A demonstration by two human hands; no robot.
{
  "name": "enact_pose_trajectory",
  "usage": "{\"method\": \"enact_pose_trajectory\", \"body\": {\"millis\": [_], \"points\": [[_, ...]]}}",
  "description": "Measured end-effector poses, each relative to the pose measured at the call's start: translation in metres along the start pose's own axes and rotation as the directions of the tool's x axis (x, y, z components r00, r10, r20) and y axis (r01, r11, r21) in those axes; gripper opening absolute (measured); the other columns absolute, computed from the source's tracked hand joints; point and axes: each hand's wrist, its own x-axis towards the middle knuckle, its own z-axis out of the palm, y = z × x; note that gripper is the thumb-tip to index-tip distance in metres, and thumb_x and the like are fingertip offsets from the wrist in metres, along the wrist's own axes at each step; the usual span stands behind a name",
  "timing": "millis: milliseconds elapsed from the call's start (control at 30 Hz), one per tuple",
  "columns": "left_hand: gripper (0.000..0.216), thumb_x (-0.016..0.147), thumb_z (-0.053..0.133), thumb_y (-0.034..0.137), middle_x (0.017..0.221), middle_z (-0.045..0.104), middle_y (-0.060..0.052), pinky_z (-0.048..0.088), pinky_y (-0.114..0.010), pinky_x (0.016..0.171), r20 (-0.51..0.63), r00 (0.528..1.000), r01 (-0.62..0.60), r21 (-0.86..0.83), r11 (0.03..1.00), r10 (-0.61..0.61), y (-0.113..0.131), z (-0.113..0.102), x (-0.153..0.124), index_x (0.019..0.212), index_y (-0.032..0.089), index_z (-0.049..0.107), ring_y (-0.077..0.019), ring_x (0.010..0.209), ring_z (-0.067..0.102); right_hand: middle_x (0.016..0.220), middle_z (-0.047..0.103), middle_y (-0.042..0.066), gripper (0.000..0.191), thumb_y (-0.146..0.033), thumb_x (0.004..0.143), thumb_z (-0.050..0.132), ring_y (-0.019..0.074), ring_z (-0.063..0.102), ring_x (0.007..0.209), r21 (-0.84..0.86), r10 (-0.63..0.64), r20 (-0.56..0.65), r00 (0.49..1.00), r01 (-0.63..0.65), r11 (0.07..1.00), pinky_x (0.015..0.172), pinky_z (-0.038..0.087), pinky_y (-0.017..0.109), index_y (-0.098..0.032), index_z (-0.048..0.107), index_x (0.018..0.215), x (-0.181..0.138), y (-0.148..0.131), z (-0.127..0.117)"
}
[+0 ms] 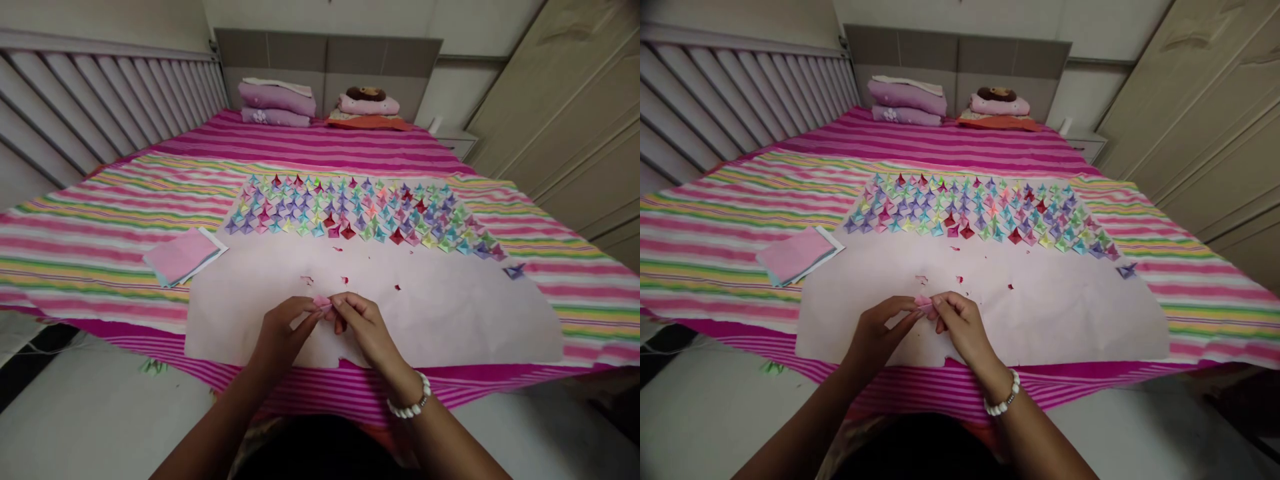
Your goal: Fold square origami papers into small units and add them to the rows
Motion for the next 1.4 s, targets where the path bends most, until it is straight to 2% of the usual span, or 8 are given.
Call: {"method": "enact_pose_trajectory", "body": {"millis": [167, 333, 533, 733, 867, 967, 1200, 1400], "points": [[0.013, 0.082, 0.064, 0.03, 0.084, 0.073, -0.003, 0.051, -0.029, 0.08, 0.017, 0.982, 0.187, -0.212, 0.959, -0.188, 0.008, -0.004, 0.002, 0.084, 0.02, 0.071, -0.0192, 0.085, 0.067, 0.057, 0.054, -0.003, 0.027, -0.045, 0.073, 0.072, 0.0106, 0.047, 0.051, 0.015, 0.041, 0.066, 0.997, -0.042, 0.999, 0.052, 0.04, 0.025, -0.018, 0.068, 0.078, -0.004, 0.001, -0.001], [0.014, 0.078, 0.068, 0.031, 0.085, 0.073, -0.004, 0.051, -0.031, 0.08, 0.051, 0.975, 0.223, -0.293, 0.93, -0.217, 0.006, -0.003, 0.002, 0.083, 0.018, 0.071, -0.0184, 0.083, 0.066, 0.051, 0.049, -0.005, 0.032, -0.048, 0.07, 0.073, 0.0087, 0.039, 0.047, 0.027, 0.029, 0.084, 0.996, -0.032, 0.999, 0.046, 0.036, 0.023, -0.019, 0.061, 0.063, -0.006, -0.002, 0.004], [0.019, 0.072, 0.074, 0.029, 0.073, 0.071, -0.002, 0.052, -0.028, 0.071, 0.115, 0.948, 0.315, -0.464, 0.828, -0.297, 0.01, 0.0, 0.007, 0.083, 0.015, 0.067, -0.016, 0.072, 0.065, 0.048, 0.043, -0.006, 0.037, -0.051, 0.071, 0.072, 0.0087, 0.037, 0.045, -0.049, 0.012, 0.064, 0.998, -0.009, 0.999, 0.044, 0.032, 0.022, -0.019, 0.055, 0.061, -0.009, -0.002, 0.008], [0.07, 0.062, 0.081, 0.027, 0.065, 0.068, 0.005, 0.051, -0.028, 0.068, 0.155, 0.894, 0.431, -0.555, 0.711, -0.421, 0.014, 0.001, 0.012, 0.126, 0.016, 0.054, -0.0134, 0.063, 0.064, 0.052, 0.04, -0.006, 0.035, -0.049, 0.078, 0.066, 0.0091, 0.034, 0.048, -0.078, -0.045, 0.082, 0.996, 0.052, 0.996, 0.046, 0.027, 0.024, -0.02, 0.052, 0.064, -0.014, 0.003, 0.011], [0.03, 0.065, 0.078, 0.035, 0.07, 0.069, 0.0, 0.049, -0.029, 0.071, 0.241, 0.875, 0.481, -0.517, 0.708, -0.419, 0.014, -0.002, 0.013, 0.087, 0.016, 0.071, -0.0155, 0.07, 0.063, 0.054, 0.04, -0.006, 0.033, -0.047, 0.079, 0.065, 0.0101, 0.034, 0.05, -0.077, -0.061, 0.087, 0.994, 0.067, 0.995, 0.048, 0.027, 0.024, -0.02, 0.052, 0.065, -0.016, 0.003, 0.012], [0.024, 0.068, 0.075, 0.037, 0.063, 0.063, 0.002, 0.045, -0.026, 0.065, 0.212, 0.887, 0.459, -0.492, 0.74, -0.41, 0.012, -0.001, 0.013, 0.062, 0.017, 0.065, -0.013, 0.065, 0.057, 0.054, 0.038, -0.006, 0.033, -0.047, 0.079, 0.064, 0.0098, 0.032, 0.049, -0.047, -0.048, 0.098, 0.994, 0.053, 0.998, 0.047, 0.025, 0.024, -0.021, 0.051, 0.065, -0.017, 0.004, 0.015], [0.039, 0.079, 0.063, 0.044, 0.052, 0.043, 0.005, 0.034, -0.025, 0.056, 0.223, 0.882, 0.47, -0.47, 0.748, -0.415, 0.005, 0.003, 0.012, 0.053, 0.017, 0.051, -0.0103, 0.054, 0.04, 0.051, 0.04, -0.007, 0.034, -0.047, 0.077, 0.065, 0.0087, 0.031, 0.046, -0.013, 0.027, 0.073, 0.997, -0.026, 1.0, 0.045, 0.023, 0.023, -0.02, 0.049, 0.064, -0.018, 0.01, 0.016], [0.045, 0.081, 0.059, 0.044, 0.05, 0.03, 0.006, 0.027, -0.025, 0.052, 0.069, 0.923, 0.381, -0.295, 0.876, -0.378, 0.006, 0.004, 0.012, 0.049, 0.019, 0.039, -0.0098, 0.052, 0.031, 0.048, 0.04, -0.007, 0.033, -0.045, 0.076, 0.065, 0.0082, 0.03, 0.045, 0.001, 0.044, 0.046, 0.998, -0.044, 0.999, 0.044, 0.022, 0.022, -0.02, 0.049, 0.062, -0.018, 0.012, 0.019]]}}
